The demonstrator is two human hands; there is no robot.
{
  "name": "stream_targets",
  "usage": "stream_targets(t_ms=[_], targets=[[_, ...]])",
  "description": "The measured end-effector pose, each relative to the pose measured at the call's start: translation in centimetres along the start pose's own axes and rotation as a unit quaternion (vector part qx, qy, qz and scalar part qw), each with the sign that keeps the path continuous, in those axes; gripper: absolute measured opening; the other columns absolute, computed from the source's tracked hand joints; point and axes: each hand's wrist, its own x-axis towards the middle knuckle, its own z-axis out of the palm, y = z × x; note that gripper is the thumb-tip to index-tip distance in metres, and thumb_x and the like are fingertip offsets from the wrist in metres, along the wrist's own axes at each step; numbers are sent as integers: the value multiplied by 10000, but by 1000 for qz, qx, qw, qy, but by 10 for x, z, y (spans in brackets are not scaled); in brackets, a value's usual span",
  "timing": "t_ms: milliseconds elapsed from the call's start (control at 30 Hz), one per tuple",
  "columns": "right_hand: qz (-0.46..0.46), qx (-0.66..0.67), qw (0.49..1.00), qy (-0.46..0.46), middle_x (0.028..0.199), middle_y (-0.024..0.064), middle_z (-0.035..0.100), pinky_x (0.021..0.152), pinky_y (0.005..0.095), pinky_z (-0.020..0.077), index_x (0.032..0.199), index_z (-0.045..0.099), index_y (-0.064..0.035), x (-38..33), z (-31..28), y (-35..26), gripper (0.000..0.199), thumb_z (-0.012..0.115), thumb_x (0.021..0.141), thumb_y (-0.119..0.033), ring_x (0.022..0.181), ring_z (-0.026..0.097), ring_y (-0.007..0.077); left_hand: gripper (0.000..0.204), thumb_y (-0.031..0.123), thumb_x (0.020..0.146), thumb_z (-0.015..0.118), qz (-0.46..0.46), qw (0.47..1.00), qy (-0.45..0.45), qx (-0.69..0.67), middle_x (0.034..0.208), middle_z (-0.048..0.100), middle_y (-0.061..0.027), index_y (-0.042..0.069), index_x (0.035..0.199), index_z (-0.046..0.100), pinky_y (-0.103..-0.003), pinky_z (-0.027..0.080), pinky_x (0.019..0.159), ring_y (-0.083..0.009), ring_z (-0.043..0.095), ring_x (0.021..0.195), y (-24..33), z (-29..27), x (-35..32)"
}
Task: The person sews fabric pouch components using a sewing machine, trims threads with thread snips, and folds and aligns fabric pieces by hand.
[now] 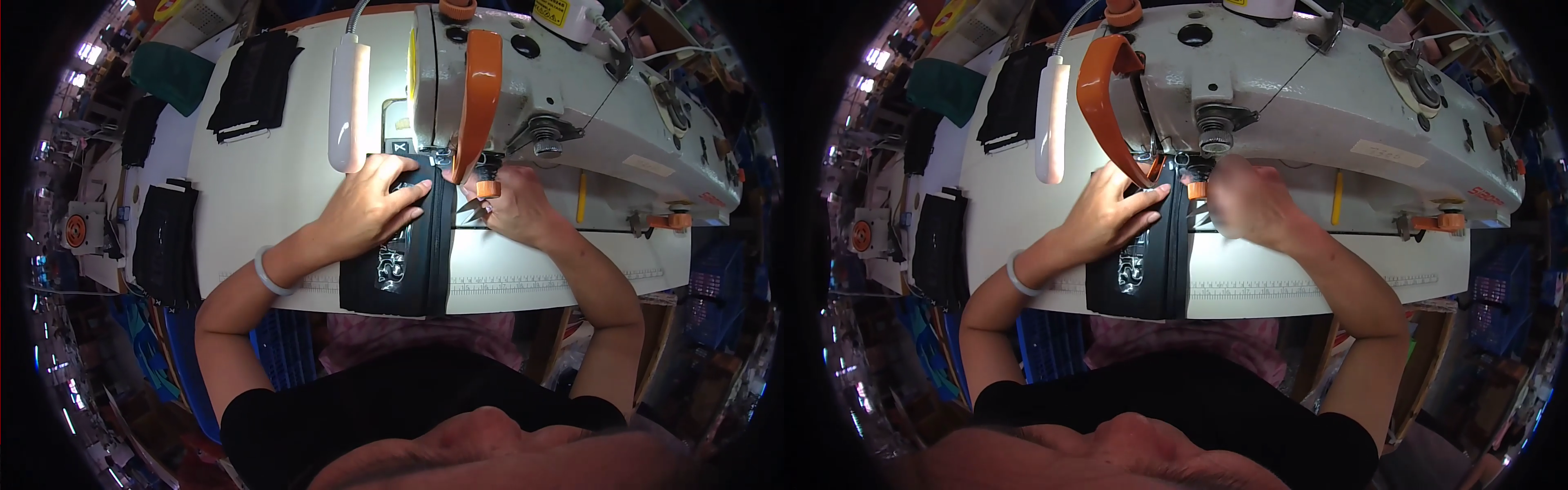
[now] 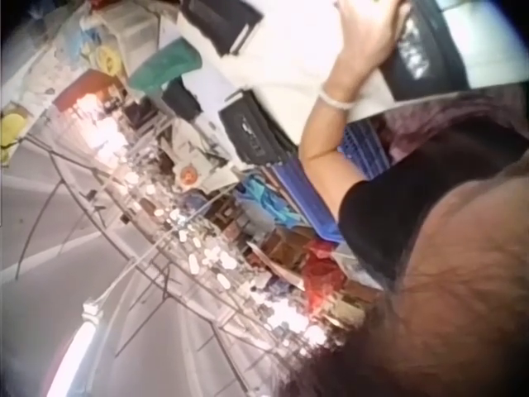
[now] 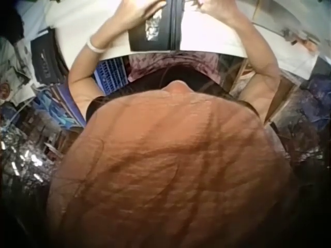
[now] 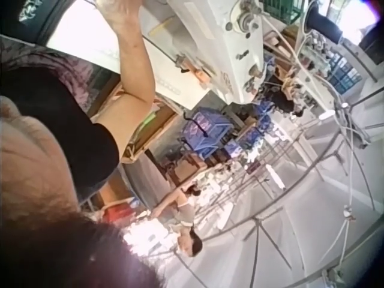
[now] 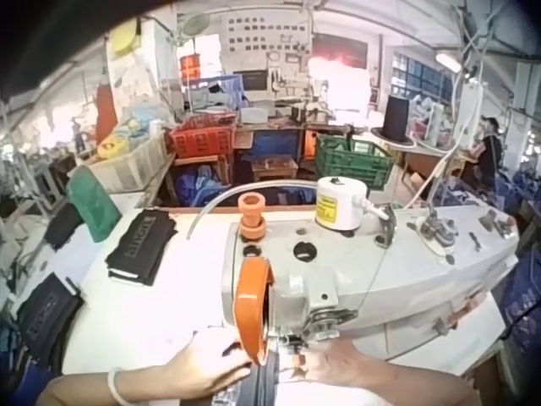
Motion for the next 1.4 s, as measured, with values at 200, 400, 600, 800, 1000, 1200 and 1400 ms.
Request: stream_targets(t_ms=[200, 400, 600, 800, 1000, 1200, 1400], targets=[[-86, -106, 989, -52, 998, 102, 691, 734, 398, 544, 1304, 672, -251, -3, 1, 0, 654, 761, 689, -48, 863, 683, 276, 349, 137, 873, 722, 44, 992, 115, -24, 1316, 592, -178, -13, 1180, 650, -480, 441, 1073, -347, 555, 1265, 11, 28, -2], [-80, -126, 986, -78, 1044, 114, 692, 766, 387, 554, 1332, 664, -261, -1, 0, -1, 720, 762, 653, -41, 897, 685, 277, 345, 127, 866, 728, 16, 991, 133, -15, 1288, 594, -182, -11, 1170, 645, -500, 431, 1083, -355, 555, 1261, 8, 31, 3], [-84, -113, 987, -76, 1081, 105, 702, 782, 383, 565, 1301, 675, -245, 2, -5, -5, 674, 751, 663, -43, 913, 685, 274, 369, 125, 833, 756, -5, 989, 145, -26, 1241, 594, -182, 8, 1167, 652, -515, 439, 1047, -365, 570, 1196, -4, 37, 11], [-52, -100, 989, -99, 1056, 71, 630, 717, 424, 574, 1299, 661, -243, -5, -7, -5, 613, 709, 715, -63, 873, 691, 267, 401, 139, 792, 798, 31, 982, 183, 45, 1254, 581, -178, 100, 1177, 693, -499, 422, 1013, -395, 544, 1160, 14, 23, -1], [-92, -32, 995, -33, 1082, 42, 578, 656, 423, 565, 1189, 662, -192, -3, 4, -7, 470, 711, 733, -88, 812, 690, 261, 535, 113, 786, 800, 13, 996, 90, -27, 1350, 536, -199, 37, 1285, 622, -552, 361, 1095, -402, 504, 1247, 37, 29, -35], [-97, -33, 995, 5, 1056, 37, 566, 611, 399, 554, 1111, 669, -165, -9, 1, -4, 394, 735, 728, -99, 797, 683, 237, 508, 112, 782, 804, 25, 997, 71, -35, 1359, 534, -194, 60, 1262, 648, -565, 337, 1127, -397, 483, 1286, 33, 31, -25], [-116, -13, 993, 31, 1038, 26, 556, 589, 394, 544, 1038, 659, -157, -7, 3, -1, 317, 733, 737, -94, 769, 661, 236, 437, 114, 777, 806, 66, 994, 87, -28, 1356, 537, -177, 91, 1200, 699, -544, 365, 1105, -374, 483, 1272, 31, 31, -22]])
